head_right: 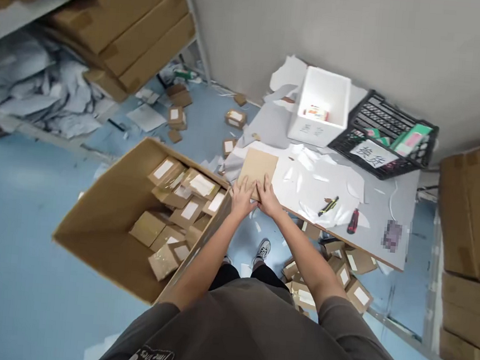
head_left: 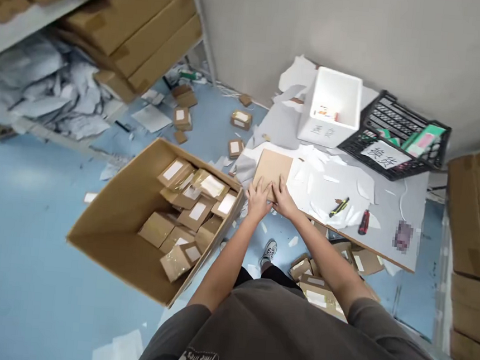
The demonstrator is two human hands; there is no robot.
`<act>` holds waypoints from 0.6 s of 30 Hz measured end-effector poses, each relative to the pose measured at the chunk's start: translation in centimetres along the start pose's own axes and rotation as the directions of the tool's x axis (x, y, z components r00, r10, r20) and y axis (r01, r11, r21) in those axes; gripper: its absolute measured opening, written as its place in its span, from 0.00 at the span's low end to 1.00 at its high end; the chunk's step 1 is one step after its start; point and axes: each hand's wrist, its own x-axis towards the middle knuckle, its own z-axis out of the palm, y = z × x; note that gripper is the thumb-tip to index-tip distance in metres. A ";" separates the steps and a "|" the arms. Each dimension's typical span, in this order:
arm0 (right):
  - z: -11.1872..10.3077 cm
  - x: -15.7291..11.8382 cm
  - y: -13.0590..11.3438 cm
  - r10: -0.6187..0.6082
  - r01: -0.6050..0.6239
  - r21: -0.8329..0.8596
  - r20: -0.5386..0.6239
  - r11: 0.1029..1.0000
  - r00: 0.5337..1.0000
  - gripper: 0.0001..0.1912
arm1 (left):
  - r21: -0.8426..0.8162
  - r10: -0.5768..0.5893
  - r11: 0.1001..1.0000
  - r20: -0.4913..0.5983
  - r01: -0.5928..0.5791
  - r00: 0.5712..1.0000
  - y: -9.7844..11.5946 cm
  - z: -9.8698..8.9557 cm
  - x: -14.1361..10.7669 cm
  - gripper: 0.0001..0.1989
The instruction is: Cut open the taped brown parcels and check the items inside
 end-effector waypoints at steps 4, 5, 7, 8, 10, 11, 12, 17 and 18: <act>-0.6 -4.7 8.5 0.177 -0.175 0.073 -0.026 0.982 0.984 0.63 | 0.069 0.074 0.994 0.179 -0.088 0.981 5.8 6.9 3.7 0.46; -0.4 -5.5 10.1 0.214 -0.211 0.097 -0.018 0.973 0.977 0.63 | 0.081 0.079 0.992 0.222 -0.099 0.972 6.6 8.4 4.3 0.46; 0.3 -6.8 12.7 0.264 -0.262 0.141 0.001 0.955 0.964 0.63 | 0.104 0.083 0.988 0.290 -0.117 0.953 7.6 10.9 5.1 0.46; 0.5 -7.3 13.6 0.276 -0.274 0.162 0.006 0.948 0.961 0.62 | 0.116 0.081 0.986 0.308 -0.122 0.948 7.9 11.8 5.3 0.46; 0.7 -8.1 14.8 0.282 -0.276 0.197 0.001 0.941 0.959 0.61 | 0.130 0.083 0.983 0.315 -0.130 0.945 8.0 12.8 5.5 0.46; 0.7 -8.3 15.1 0.284 -0.277 0.209 -0.006 0.938 0.959 0.60 | 0.126 0.090 0.983 0.314 -0.136 0.945 7.8 13.0 5.6 0.45; 0.7 -8.5 15.3 0.295 -0.285 0.217 -0.014 0.934 0.955 0.59 | 0.112 0.101 0.983 0.316 -0.143 0.943 7.5 13.0 5.6 0.45; 0.0 -9.9 14.8 0.486 -0.458 0.260 -0.049 0.850 0.873 0.53 | -0.045 0.051 0.998 0.288 -0.039 0.956 5.1 12.4 5.9 0.47; -0.1 -10.3 14.5 0.520 -0.486 0.287 -0.053 0.826 0.853 0.53 | -0.085 0.027 0.996 0.274 -0.004 0.961 4.6 12.5 6.0 0.48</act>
